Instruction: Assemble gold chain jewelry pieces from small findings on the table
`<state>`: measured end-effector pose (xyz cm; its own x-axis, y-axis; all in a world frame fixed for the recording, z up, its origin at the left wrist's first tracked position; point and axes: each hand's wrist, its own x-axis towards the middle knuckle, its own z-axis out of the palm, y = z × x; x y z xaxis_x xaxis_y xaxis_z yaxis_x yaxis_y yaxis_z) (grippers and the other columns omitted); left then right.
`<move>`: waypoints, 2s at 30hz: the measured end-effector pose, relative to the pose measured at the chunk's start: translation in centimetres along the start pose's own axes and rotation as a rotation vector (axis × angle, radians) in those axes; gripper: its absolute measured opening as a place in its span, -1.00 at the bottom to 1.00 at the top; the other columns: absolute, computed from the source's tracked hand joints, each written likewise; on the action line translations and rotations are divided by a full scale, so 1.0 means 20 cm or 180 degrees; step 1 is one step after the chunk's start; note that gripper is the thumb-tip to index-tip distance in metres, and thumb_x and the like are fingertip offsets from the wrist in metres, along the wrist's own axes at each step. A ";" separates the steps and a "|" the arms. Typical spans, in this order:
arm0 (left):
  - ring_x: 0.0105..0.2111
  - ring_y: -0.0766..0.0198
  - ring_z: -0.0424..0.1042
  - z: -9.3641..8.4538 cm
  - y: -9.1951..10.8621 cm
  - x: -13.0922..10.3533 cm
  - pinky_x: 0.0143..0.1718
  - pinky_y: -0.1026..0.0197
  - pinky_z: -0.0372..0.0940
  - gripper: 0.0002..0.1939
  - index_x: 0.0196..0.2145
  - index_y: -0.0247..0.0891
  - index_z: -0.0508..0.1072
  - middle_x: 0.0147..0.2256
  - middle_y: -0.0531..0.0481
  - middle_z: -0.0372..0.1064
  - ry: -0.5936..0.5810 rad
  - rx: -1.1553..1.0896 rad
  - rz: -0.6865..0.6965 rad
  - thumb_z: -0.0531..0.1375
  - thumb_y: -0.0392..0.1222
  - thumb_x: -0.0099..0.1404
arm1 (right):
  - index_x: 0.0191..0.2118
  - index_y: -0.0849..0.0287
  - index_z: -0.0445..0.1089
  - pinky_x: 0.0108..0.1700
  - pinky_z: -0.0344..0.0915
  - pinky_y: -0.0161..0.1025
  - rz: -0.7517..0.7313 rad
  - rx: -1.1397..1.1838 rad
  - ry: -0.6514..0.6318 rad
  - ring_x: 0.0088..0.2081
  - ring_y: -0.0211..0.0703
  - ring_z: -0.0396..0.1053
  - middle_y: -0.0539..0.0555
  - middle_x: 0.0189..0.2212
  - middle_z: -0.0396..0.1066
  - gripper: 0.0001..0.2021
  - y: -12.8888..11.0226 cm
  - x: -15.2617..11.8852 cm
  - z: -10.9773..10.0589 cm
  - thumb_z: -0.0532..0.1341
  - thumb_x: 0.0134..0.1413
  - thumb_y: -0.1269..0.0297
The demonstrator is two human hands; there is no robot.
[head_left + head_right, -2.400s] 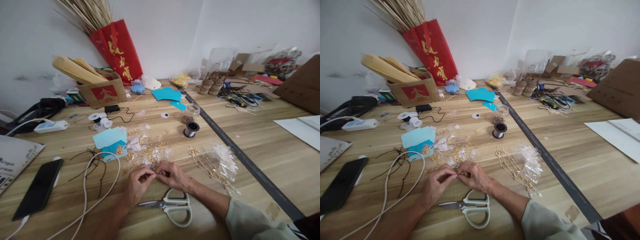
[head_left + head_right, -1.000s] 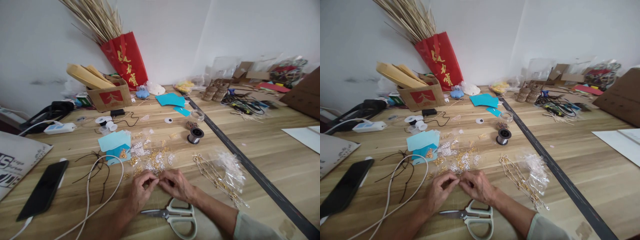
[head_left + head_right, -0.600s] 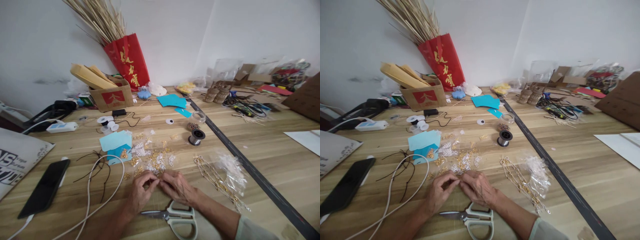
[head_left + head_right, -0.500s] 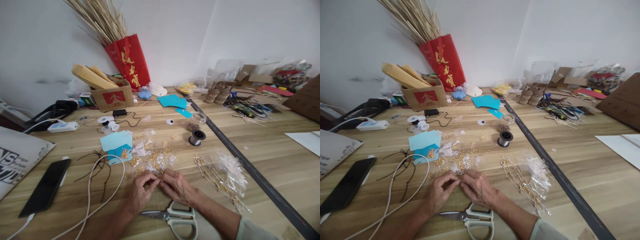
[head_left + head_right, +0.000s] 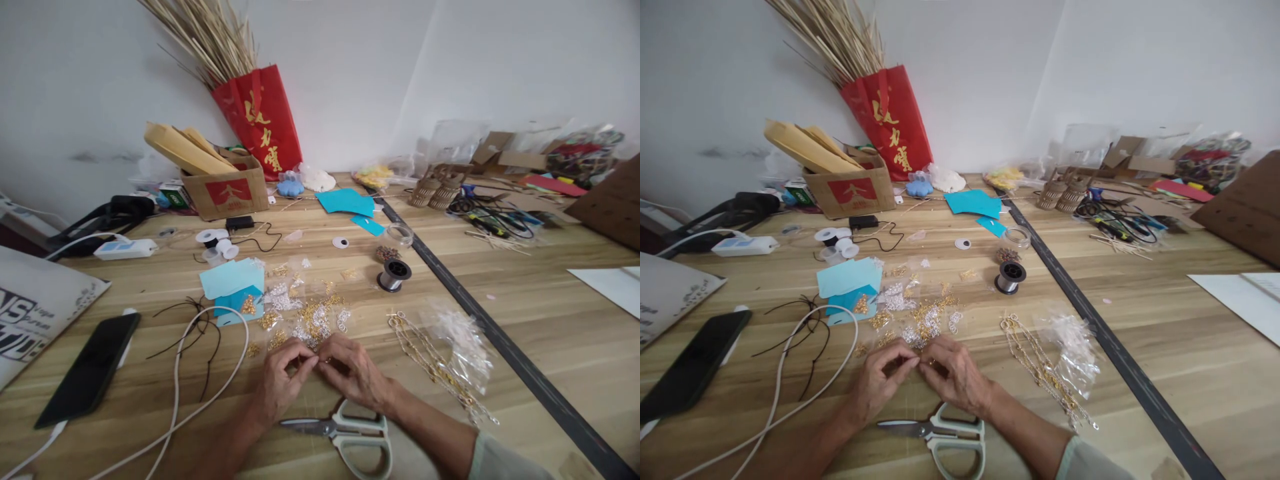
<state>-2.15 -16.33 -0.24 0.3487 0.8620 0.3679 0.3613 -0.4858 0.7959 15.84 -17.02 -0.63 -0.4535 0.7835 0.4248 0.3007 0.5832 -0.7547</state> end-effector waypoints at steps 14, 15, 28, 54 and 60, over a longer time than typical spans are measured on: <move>-0.39 0.27 0.42 -0.01 -0.01 0.01 -0.36 0.27 0.34 -0.87 -0.40 -0.29 0.47 -0.42 -0.06 0.45 -0.0048 -0.0090 -0.0136 0.15 -0.24 0.26 | -0.33 0.19 0.30 -0.34 0.24 -0.34 0.0353 0.0141 0.0111 -0.40 -0.26 0.30 0.03 -0.44 0.33 -0.84 0.00 0.00 -0.01 0.07 0.27 0.29; -0.34 0.25 0.44 -0.01 -0.01 0.01 -0.33 0.25 0.35 -0.89 -0.34 -0.28 0.48 -0.36 -0.08 0.47 -0.0052 -0.0089 -0.0157 0.15 -0.25 0.26 | -0.34 0.19 0.29 -0.34 0.25 -0.34 0.0348 0.0160 0.0139 -0.40 -0.26 0.30 0.03 -0.44 0.33 -0.84 0.00 0.00 -0.01 0.07 0.27 0.29; -0.22 0.17 0.43 0.04 -0.04 -0.03 -0.18 0.16 0.37 -0.71 -0.18 -0.21 0.49 -0.26 -0.06 0.40 -0.0390 0.0383 -0.0122 0.27 -0.36 0.09 | -0.26 0.20 0.32 -0.24 0.33 -0.26 0.0253 0.0453 0.0279 -0.31 -0.21 0.37 0.10 -0.36 0.39 -0.84 -0.03 -0.01 -0.04 0.08 0.27 0.25; -0.46 0.27 0.42 -0.08 -0.07 0.00 -0.39 0.28 0.26 -0.83 -0.39 -0.23 0.49 -0.45 -0.01 0.49 -0.0863 0.0799 0.0228 0.10 -0.33 0.25 | -0.33 0.18 0.24 -0.48 0.16 -0.40 0.0690 -0.0051 0.0367 -0.55 -0.33 0.19 -0.06 -0.55 0.26 -0.88 0.09 -0.02 0.00 0.05 0.24 0.31; -0.58 0.31 0.32 -0.14 -0.06 0.02 -0.52 0.31 0.13 -0.83 -0.46 -0.21 0.50 -0.56 0.05 0.42 -0.1117 0.0987 0.0031 0.13 -0.35 0.19 | -0.35 0.20 0.25 -0.50 0.11 -0.39 0.0834 0.0010 0.0424 -0.56 -0.34 0.16 -0.07 -0.57 0.25 -0.86 0.08 -0.01 0.00 0.06 0.22 0.30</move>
<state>-4.81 -14.91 0.28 0.6055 0.7821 0.1471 0.5793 -0.5599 0.5924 16.42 -16.19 -1.91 -0.2465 0.9287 0.2769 0.3904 0.3567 -0.8487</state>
